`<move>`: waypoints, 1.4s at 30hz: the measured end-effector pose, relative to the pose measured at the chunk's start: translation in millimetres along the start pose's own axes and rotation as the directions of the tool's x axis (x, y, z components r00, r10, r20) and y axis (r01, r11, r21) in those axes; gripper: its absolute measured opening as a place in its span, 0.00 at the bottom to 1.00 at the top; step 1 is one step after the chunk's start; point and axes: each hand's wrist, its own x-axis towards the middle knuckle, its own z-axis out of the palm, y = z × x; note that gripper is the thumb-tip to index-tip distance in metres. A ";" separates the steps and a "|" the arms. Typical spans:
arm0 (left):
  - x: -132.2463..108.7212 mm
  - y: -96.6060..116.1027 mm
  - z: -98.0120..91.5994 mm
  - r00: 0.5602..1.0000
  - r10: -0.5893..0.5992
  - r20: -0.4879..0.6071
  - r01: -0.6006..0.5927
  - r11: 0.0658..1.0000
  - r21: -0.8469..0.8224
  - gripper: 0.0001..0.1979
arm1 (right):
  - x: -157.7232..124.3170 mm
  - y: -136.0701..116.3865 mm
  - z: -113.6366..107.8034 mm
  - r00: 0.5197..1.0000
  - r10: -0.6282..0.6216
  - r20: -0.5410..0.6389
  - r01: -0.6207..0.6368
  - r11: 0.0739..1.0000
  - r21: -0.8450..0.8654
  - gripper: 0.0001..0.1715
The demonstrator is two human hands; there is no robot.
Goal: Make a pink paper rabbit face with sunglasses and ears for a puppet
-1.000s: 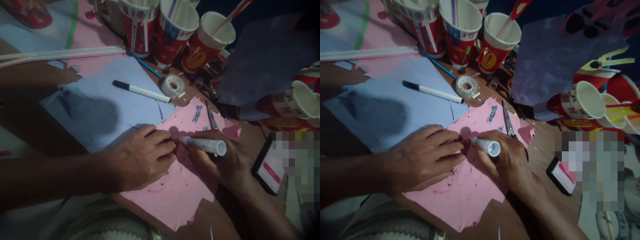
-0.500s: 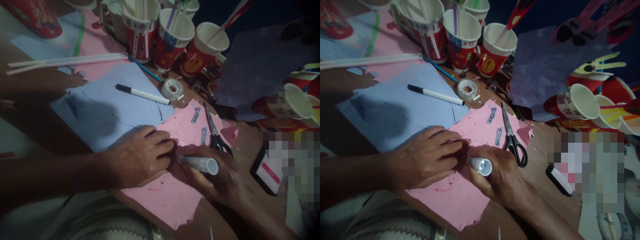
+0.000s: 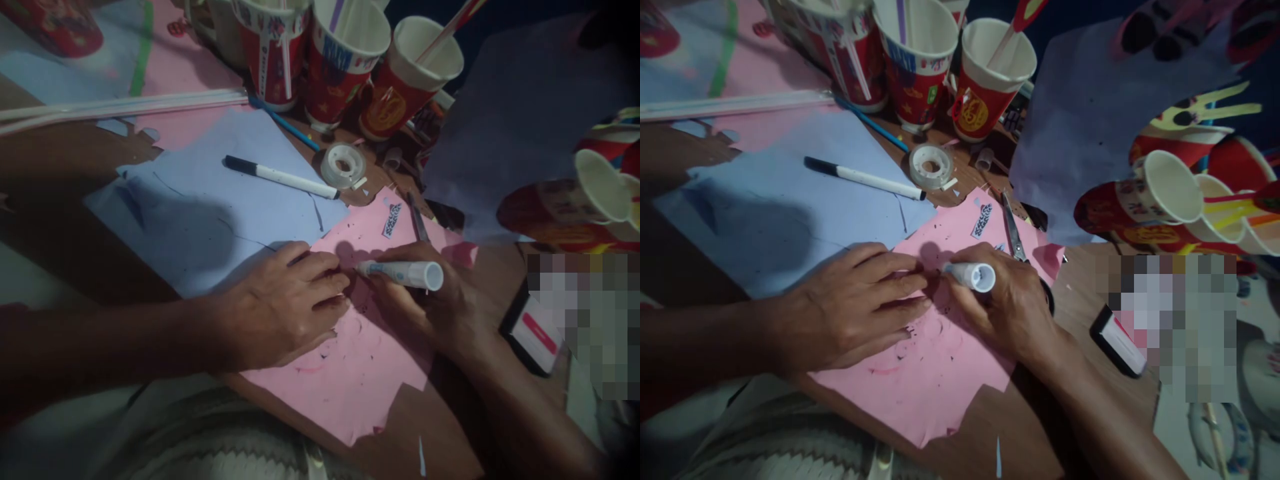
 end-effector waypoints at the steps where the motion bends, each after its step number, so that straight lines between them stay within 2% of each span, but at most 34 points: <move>1: 0.0 -0.2 -0.4 1.000 0.001 0.004 -0.001 1.000 -0.003 0.13 | -0.6 0.4 0.3 1.000 0.008 -0.007 -0.008 1.000 -0.001 0.07; 6: -1.3 -0.6 -1.1 1.000 0.003 0.007 -0.002 1.000 -0.030 0.13 | -1.2 -6.2 -5.6 0.997 -0.020 0.073 0.023 0.999 -0.046 0.07; 11: -2.8 0.8 2.1 0.999 -0.032 -0.031 0.030 0.997 -0.072 0.11 | -1.4 -19.2 -10.0 0.980 -0.056 0.191 0.054 0.998 0.017 0.05; 14: -2.8 1.0 3.3 0.999 -0.033 -0.035 0.030 0.996 -0.079 0.10 | -3.6 -22.0 -9.0 0.980 -0.073 0.184 0.065 0.997 0.046 0.06; 16: -2.5 0.6 3.3 0.999 -0.031 -0.034 0.029 0.997 -0.065 0.10 | -3.6 -20.5 -8.5 0.983 -0.036 0.178 0.030 0.999 0.035 0.06; 21: -1.6 -1.3 1.7 1.000 -0.005 -0.013 0.005 0.999 -0.042 0.13 | 1.5 -9.0 -6.8 0.996 0.054 0.076 -0.052 0.998 -0.035 0.04; 27: -2.4 -1.6 2.2 1.000 0.007 -0.007 -0.007 1.000 -0.028 0.14 | 1.6 0.4 -2.6 0.997 0.077 0.019 -0.076 0.996 -0.051 0.05; 33: -2.2 0.0 3.0 0.999 -0.011 -0.045 0.009 0.999 -0.036 0.12 | -2.5 -5.2 -7.7 0.997 0.013 0.076 -0.011 0.999 -0.031 0.04; 37: -2.1 1.3 3.3 0.999 -0.028 -0.035 0.025 0.997 -0.068 0.11 | -4.6 -17.7 -11.1 0.985 -0.011 0.172 0.011 1.000 0.002 0.03; 40: -1.8 1.7 4.2 0.999 -0.033 -0.043 0.029 0.997 -0.075 0.11 | -6.1 -23.7 -8.3 0.978 -0.001 0.209 -0.014 0.997 0.073 0.02; 42: -1.7 1.6 4.3 0.998 -0.035 -0.047 0.032 0.997 -0.067 0.11 | -6.7 -24.9 -6.6 0.977 0.048 0.210 -0.082 0.985 0.155 0.03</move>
